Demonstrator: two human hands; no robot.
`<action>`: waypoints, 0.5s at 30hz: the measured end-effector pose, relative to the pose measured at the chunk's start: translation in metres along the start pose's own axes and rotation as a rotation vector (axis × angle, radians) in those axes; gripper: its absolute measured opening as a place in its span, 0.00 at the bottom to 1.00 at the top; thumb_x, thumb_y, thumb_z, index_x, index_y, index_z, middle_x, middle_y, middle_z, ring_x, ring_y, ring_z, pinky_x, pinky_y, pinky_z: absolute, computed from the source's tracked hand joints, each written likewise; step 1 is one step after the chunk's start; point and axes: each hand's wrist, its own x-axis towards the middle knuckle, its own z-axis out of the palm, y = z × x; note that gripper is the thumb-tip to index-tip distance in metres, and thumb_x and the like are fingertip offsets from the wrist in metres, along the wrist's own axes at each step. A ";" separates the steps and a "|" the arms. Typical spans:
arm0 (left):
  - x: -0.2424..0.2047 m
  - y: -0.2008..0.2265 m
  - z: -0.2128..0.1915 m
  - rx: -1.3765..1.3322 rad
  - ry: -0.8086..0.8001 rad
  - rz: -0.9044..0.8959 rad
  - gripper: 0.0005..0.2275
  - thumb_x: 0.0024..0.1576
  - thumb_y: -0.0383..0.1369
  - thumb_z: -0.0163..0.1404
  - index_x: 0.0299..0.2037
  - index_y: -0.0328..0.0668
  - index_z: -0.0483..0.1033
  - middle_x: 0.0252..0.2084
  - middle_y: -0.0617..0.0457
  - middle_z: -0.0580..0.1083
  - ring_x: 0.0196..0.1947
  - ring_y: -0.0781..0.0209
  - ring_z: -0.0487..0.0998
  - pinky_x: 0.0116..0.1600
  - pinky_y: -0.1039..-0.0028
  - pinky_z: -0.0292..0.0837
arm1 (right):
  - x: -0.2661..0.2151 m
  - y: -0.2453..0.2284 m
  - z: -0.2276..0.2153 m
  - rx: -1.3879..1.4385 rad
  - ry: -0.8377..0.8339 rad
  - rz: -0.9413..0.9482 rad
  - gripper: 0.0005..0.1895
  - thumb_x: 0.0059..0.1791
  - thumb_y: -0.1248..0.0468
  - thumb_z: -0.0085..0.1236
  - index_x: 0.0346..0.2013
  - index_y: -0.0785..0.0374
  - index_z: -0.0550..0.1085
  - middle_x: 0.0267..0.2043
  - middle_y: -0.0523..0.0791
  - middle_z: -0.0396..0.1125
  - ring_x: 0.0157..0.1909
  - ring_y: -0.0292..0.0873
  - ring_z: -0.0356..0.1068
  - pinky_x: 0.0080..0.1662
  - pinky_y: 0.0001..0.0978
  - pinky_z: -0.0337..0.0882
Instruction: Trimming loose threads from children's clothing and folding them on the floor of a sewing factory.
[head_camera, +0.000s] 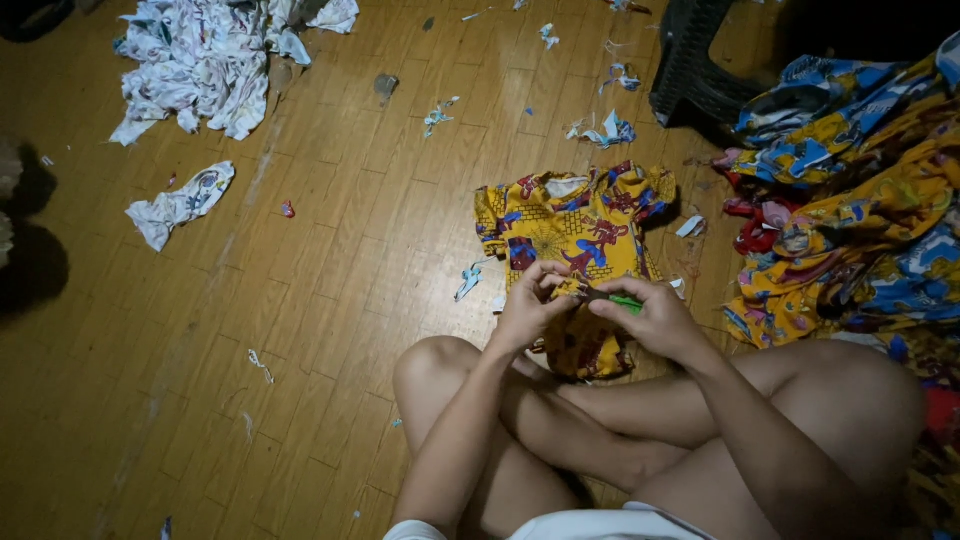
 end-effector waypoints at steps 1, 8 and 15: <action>0.001 -0.004 -0.002 0.000 0.000 0.000 0.22 0.48 0.15 0.61 0.51 0.40 0.73 0.33 0.59 0.78 0.41 0.72 0.75 0.54 0.77 0.73 | 0.001 0.000 -0.001 0.000 0.000 0.000 0.14 0.49 0.61 0.67 0.46 0.66 0.81 0.35 0.55 0.77 0.37 0.51 0.77 0.47 0.45 0.74; -0.001 -0.001 -0.003 -0.011 -0.012 0.001 0.22 0.48 0.14 0.60 0.52 0.38 0.73 0.34 0.55 0.80 0.41 0.68 0.76 0.54 0.73 0.74 | 0.002 -0.002 -0.003 -0.060 0.017 -0.036 0.14 0.48 0.60 0.68 0.45 0.65 0.81 0.31 0.55 0.77 0.33 0.52 0.77 0.42 0.44 0.74; 0.000 -0.007 -0.005 -0.007 0.002 -0.012 0.22 0.47 0.14 0.61 0.51 0.38 0.73 0.33 0.57 0.79 0.41 0.69 0.75 0.56 0.73 0.73 | 0.003 -0.008 -0.004 -0.096 0.035 -0.051 0.13 0.47 0.61 0.69 0.42 0.63 0.82 0.28 0.55 0.76 0.30 0.51 0.77 0.39 0.43 0.73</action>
